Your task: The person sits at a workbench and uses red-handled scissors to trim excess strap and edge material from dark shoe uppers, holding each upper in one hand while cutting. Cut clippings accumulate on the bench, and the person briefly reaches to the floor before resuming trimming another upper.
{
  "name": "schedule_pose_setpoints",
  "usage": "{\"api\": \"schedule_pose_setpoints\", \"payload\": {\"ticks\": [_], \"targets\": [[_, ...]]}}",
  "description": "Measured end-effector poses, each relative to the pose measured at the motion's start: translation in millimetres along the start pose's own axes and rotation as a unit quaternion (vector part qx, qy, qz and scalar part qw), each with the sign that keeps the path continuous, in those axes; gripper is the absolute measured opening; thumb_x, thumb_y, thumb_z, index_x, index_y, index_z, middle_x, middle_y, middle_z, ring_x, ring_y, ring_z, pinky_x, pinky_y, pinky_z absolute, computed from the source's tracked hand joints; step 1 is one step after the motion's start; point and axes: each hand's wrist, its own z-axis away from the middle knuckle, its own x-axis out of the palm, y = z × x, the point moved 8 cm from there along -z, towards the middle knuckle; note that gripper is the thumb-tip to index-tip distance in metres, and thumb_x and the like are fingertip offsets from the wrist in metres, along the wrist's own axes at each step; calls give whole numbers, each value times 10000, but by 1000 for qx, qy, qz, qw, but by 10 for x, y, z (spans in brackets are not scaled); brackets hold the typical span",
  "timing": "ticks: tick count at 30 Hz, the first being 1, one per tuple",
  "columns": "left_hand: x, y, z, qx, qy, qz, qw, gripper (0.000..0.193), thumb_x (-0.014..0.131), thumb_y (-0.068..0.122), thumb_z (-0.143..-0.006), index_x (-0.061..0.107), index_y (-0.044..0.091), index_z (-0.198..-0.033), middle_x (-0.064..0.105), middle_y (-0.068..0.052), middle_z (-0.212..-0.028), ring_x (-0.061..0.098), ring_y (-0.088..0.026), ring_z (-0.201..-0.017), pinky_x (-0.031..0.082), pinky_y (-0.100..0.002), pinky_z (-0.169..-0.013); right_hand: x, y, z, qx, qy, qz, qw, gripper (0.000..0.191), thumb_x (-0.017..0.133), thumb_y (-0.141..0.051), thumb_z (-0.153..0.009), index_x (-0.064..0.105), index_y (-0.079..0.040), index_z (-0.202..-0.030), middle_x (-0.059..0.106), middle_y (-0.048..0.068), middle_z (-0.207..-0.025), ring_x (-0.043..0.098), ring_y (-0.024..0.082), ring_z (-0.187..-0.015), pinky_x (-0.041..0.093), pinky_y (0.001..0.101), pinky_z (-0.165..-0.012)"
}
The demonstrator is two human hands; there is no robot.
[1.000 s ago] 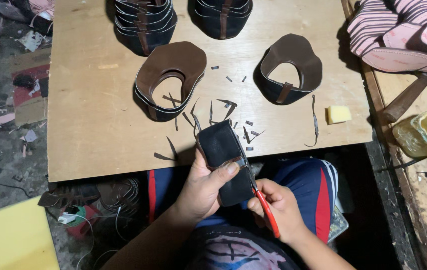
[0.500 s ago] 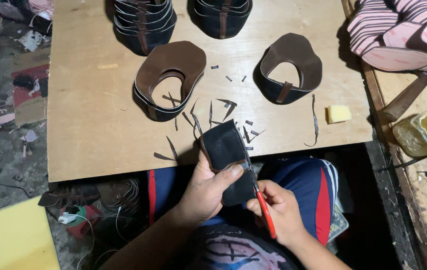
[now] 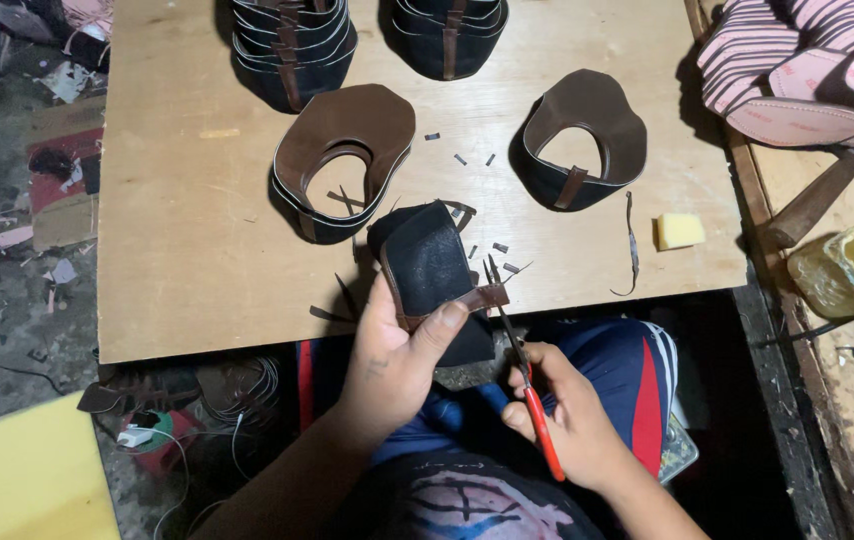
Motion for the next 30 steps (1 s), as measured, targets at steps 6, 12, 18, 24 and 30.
{"api": "schedule_pose_setpoints", "payload": {"ticks": [6, 12, 18, 24, 30], "targets": [[48, -84, 26, -11, 21, -5, 1000, 487, 614, 53, -1029, 418, -27, -1467, 649, -123, -1292, 643, -165, -1158, 523, -335, -1048, -3, 127, 6, 54, 2, -55, 997, 372, 767, -305, -882, 604, -24, -1062, 563, -2, -885, 513, 89, -777, 457, 242, -684], [57, -104, 15, -18, 16, 26, 999, 483, 597, 46, -1026, 406, -16, -1465, 666, -139, -1273, 668, -181, -1147, 536, -339, -1044, 8, 134, 14, 59, -2, -69, 996, 375, 769, -311, -880, 602, -23, -1052, 557, -8, -882, 510, 79, -767, 450, 233, -673], [77, -71, 11, -8, 12, 9, 1000, 479, 610, 67, -1037, 418, -26, -1466, 663, -139, -1273, 670, -187, -1148, 542, -340, -1043, -45, 180, 17, 61, 13, -53, 997, 356, 792, -275, -861, 624, -13, -1035, 562, -17, -814, 503, 64, -703, 430, 227, -602], [116, -76, -15, -60, -11, 60, 996, 571, 583, 66, -990, 377, 13, -1519, 631, -108, -1331, 618, -165, -1217, 486, -343, -1086, -127, 383, 131, 116, 75, -102, 985, 334, 793, -246, -841, 669, 6, -1022, 586, 12, -649, 519, 90, -488, 391, 243, -437], [-133, 151, -254, 26, -62, 67, 995, 489, 609, -33, -1004, 442, -3, -1463, 597, -116, -1410, 569, -203, -1333, 431, -398, -1214, -317, 403, 127, 58, 143, -171, 973, 396, 719, -324, -907, 653, -2, -1127, 617, 21, -759, 583, 107, -547, 497, 256, -505]]}}
